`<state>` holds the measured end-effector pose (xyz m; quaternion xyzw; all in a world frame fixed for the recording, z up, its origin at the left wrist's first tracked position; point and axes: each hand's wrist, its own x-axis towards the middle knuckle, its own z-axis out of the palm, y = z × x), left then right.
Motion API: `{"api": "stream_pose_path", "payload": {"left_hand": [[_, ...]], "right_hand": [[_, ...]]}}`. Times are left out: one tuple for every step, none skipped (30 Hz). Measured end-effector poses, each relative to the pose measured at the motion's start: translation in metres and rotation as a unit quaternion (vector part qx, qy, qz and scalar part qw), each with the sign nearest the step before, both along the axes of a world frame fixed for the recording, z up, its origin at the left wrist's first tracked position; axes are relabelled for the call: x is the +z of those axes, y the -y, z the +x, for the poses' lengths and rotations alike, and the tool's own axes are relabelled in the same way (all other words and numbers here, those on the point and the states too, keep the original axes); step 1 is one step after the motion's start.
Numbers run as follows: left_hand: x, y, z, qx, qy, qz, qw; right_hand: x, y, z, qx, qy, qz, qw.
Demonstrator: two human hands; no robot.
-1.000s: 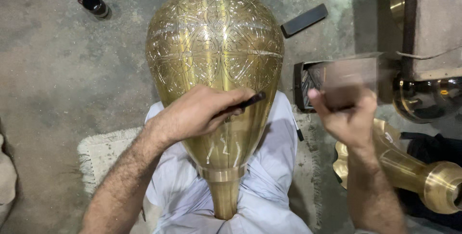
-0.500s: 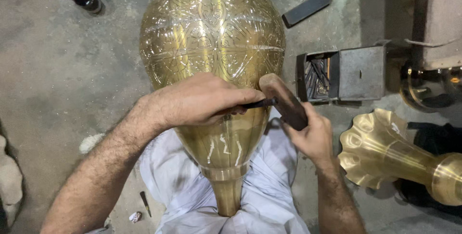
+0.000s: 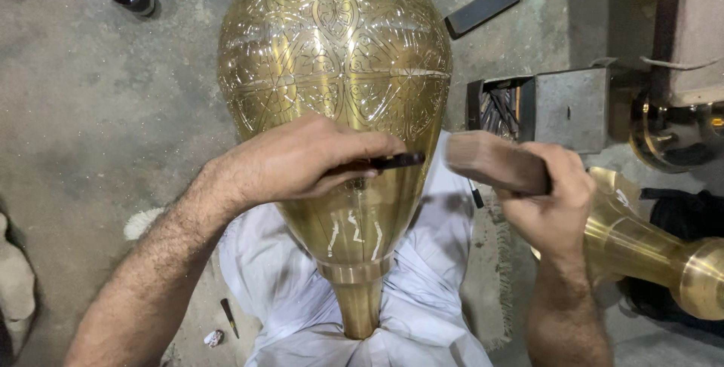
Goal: The person sits on the floor with a large engraved brass vase on their lap and decorates its surface by hand. They hold a small chisel against the brass with one hand and strike it with a wooden mallet held in the other hand, working pattern lines into the metal, and briefly reposition the vase partway through.
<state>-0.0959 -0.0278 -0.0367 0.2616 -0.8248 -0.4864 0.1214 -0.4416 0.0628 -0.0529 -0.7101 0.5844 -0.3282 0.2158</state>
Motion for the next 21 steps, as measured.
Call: {"api": "stream_pose_path", "payload": {"left_hand": [[-0.002, -0.001, 0.001, 0.002, -0.019, -0.015, 1.000], [-0.004, -0.002, 0.002, 0.006, -0.039, -0.030, 0.999], [-0.005, -0.002, 0.003, 0.010, -0.058, -0.045, 0.997], [-0.007, -0.001, 0.003, -0.001, -0.047, -0.046, 0.998], [-0.008, 0.001, 0.002, -0.011, -0.037, -0.046, 0.998], [-0.009, 0.002, 0.001, -0.021, -0.026, -0.047, 0.998], [-0.010, 0.004, 0.000, -0.028, -0.010, -0.043, 0.999], [-0.010, 0.006, 0.000, -0.035, 0.006, -0.039, 0.999], [-0.010, 0.006, -0.001, -0.040, 0.022, -0.034, 0.998], [-0.009, 0.007, -0.001, -0.043, 0.046, -0.018, 0.998], [-0.009, 0.007, -0.001, -0.047, 0.070, -0.003, 0.996], [-0.010, 0.007, -0.001, -0.050, 0.094, 0.010, 0.994], [-0.010, 0.006, -0.001, -0.041, 0.074, -0.008, 0.996], [-0.011, 0.005, -0.001, -0.033, 0.055, -0.026, 0.998], [-0.012, 0.004, 0.000, -0.021, 0.035, -0.046, 0.998], [-0.014, 0.003, 0.001, -0.018, 0.022, -0.037, 0.999], [-0.015, 0.002, 0.002, -0.016, 0.011, -0.027, 0.999], [-0.017, 0.001, 0.003, -0.017, -0.002, -0.020, 1.000], [-0.019, 0.001, 0.004, -0.014, -0.021, -0.019, 1.000], [-0.020, 0.000, 0.006, -0.011, -0.040, -0.016, 0.999], [-0.021, -0.001, 0.007, -0.007, -0.059, -0.015, 0.998]], "right_hand": [[0.004, 0.000, 0.001, 0.000, -0.051, -0.022, 0.998], [0.007, 0.000, 0.003, -0.013, 0.038, 0.006, 0.999], [0.009, -0.001, 0.004, -0.025, 0.126, 0.033, 0.991], [0.010, -0.001, 0.006, -0.039, 0.214, 0.060, 0.974], [0.011, -0.001, 0.007, -0.040, 0.188, 0.064, 0.979], [0.010, -0.001, 0.008, -0.041, 0.161, 0.068, 0.984], [0.009, 0.000, 0.009, -0.043, 0.134, 0.071, 0.988], [0.006, 0.002, 0.010, -0.034, 0.119, 0.067, 0.990], [0.004, 0.004, 0.011, -0.023, 0.104, 0.065, 0.992], [0.002, 0.006, 0.012, -0.012, 0.089, 0.064, 0.994], [0.000, 0.008, 0.012, 0.008, -0.017, 0.017, 1.000], [-0.002, 0.010, 0.013, 0.028, -0.123, -0.031, 0.991], [-0.003, 0.011, 0.014, 0.047, -0.229, -0.078, 0.969], [-0.002, 0.013, 0.014, 0.015, -0.111, -0.030, 0.993], [-0.001, 0.013, 0.014, -0.014, 0.009, 0.016, 1.000], [0.001, 0.014, 0.014, -0.038, 0.129, 0.066, 0.989], [0.003, 0.014, 0.013, -0.007, 0.010, 0.031, 0.999], [0.005, 0.015, 0.012, 0.021, -0.111, -0.009, 0.994], [0.008, 0.014, 0.010, 0.048, -0.230, -0.050, 0.971], [0.009, 0.014, 0.009, 0.015, -0.179, -0.004, 0.984], [0.009, 0.014, 0.008, -0.016, -0.127, 0.039, 0.991]]}}
